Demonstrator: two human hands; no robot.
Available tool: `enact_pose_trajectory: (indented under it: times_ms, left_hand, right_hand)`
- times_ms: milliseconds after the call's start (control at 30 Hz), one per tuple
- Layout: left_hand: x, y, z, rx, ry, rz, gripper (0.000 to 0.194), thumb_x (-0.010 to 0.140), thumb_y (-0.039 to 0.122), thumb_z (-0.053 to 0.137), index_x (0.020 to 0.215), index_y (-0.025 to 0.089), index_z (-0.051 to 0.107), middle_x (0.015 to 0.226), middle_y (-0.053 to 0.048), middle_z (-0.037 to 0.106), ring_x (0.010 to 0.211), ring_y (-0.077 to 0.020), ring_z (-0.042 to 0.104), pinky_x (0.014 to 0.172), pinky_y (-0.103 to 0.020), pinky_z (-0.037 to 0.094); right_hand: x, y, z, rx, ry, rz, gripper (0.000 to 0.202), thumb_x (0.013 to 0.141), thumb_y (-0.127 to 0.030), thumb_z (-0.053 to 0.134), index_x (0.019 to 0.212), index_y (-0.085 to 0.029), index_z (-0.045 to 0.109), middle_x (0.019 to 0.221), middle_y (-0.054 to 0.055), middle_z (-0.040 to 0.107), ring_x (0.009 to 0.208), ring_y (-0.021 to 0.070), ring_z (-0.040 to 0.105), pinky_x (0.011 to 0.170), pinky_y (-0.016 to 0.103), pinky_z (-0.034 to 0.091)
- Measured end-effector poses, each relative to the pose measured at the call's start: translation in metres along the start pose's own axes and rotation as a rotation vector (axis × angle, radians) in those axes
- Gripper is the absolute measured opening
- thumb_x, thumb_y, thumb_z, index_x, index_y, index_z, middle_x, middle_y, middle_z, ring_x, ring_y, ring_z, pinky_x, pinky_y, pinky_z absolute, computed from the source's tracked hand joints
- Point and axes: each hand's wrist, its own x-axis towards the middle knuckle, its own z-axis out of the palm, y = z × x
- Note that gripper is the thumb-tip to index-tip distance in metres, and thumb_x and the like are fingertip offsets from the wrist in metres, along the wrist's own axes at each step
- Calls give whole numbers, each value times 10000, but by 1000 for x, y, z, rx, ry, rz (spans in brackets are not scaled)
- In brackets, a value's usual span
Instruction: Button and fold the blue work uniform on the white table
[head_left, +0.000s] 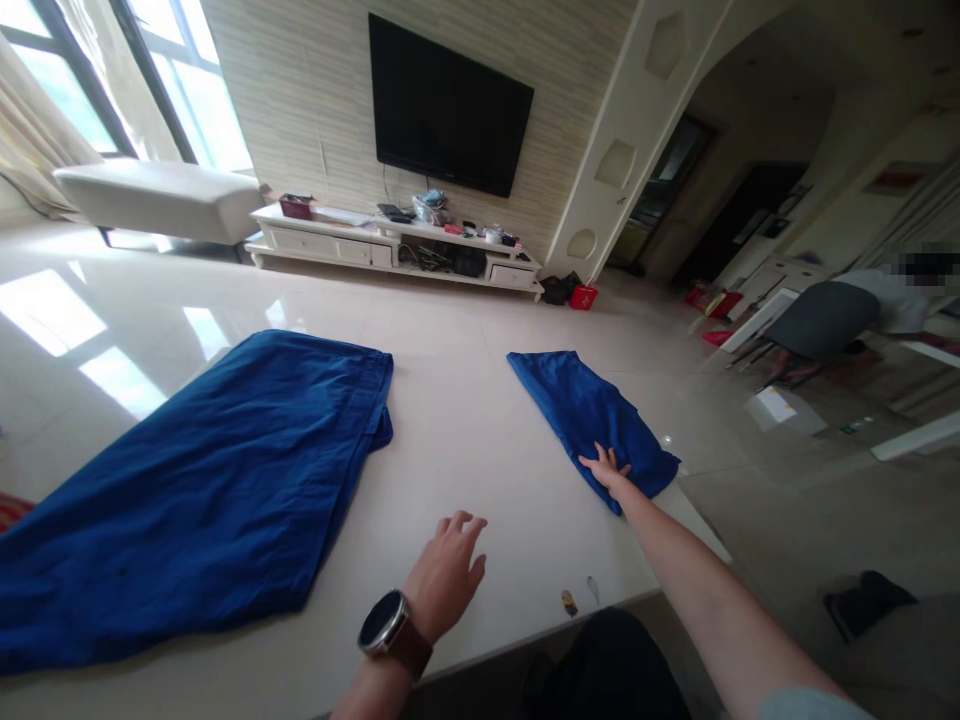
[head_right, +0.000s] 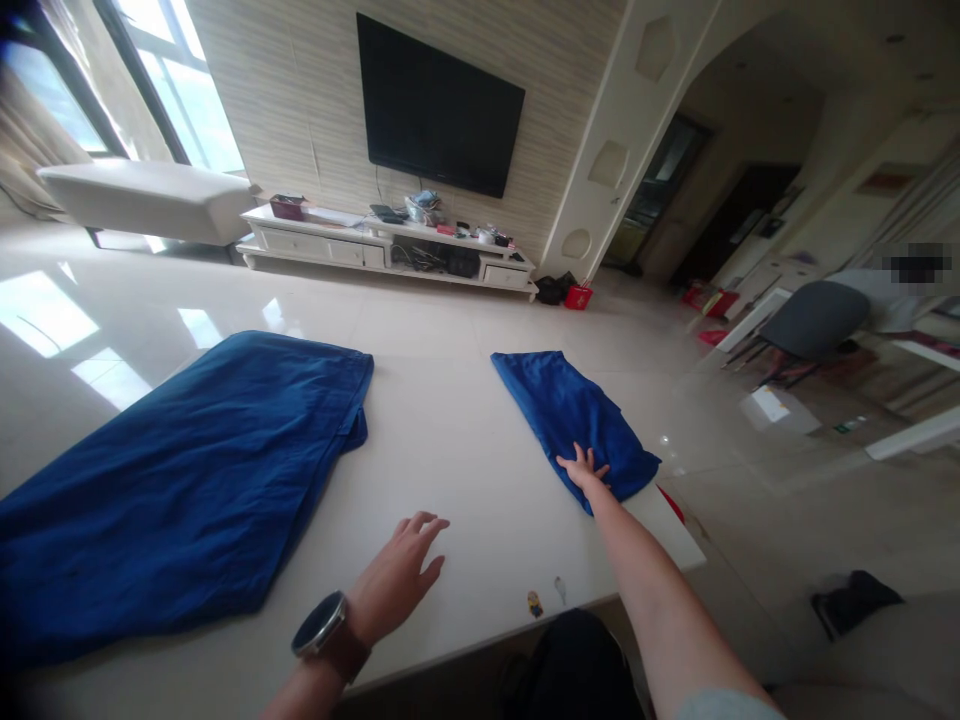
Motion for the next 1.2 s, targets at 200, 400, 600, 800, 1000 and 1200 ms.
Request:
enact_pose_trajectory:
  times_ms: [200,400,600,800,1000,1200]
  left_hand:
    - [-7,10,2,-46,3,43,477,905,219,496,1375,176,562,1378,-119,556,1253,-263,505,1109,-395,433]
    - [-8,10,1,-63,0,37,473,899,223,496,1367,207,568,1357,-106,571,1246,-260,511,1100,-381,437]
    - [-5,6,0,-58,-31,8,470,905,241,492,1367,204,569,1337,-112,579,1237,-269,523,1091,-393,450]
    - [4,16,1,-63,-86,-3,492,909,222,470,1396,213,541,1325,-115,593,1222,-262,549,1084,-390,460]
    - [13,12,8,-50,-99,8,457,911,233,470,1356,211,572,1295,-115,616,1215,-266,569,1074,-394,467]
    - [10,-3,0,5,-33,-4,364,916,250,488,1242,206,642,1227,-104,654,1129,-263,619,1002,-391,495]
  right_hand:
    - [-8,6,9,80,53,96,1011,786,-866,458,1617,-405,111,1701,40,-119,1488,542,-139,1106,795,101]
    - [0,7,3,118,62,49,1074,737,-899,500,1616,-371,182,1704,65,-71,1494,534,-137,1161,730,83]
    - [17,-1,-3,118,72,44,1021,745,-879,530,1598,-408,225,1706,49,-58,1487,543,-147,1119,787,73]
    - [35,-11,-3,97,80,34,980,778,-865,506,1599,-442,179,1704,33,-91,1492,531,-145,1114,789,101]
    - [26,-22,-12,44,80,36,917,811,-809,524,1593,-438,222,1709,0,-46,1494,538,-111,1131,769,126]
    - [-34,-28,-28,-236,200,-309,651,945,-615,364,1562,-420,305,1702,-82,66,1545,414,-57,1191,710,120]
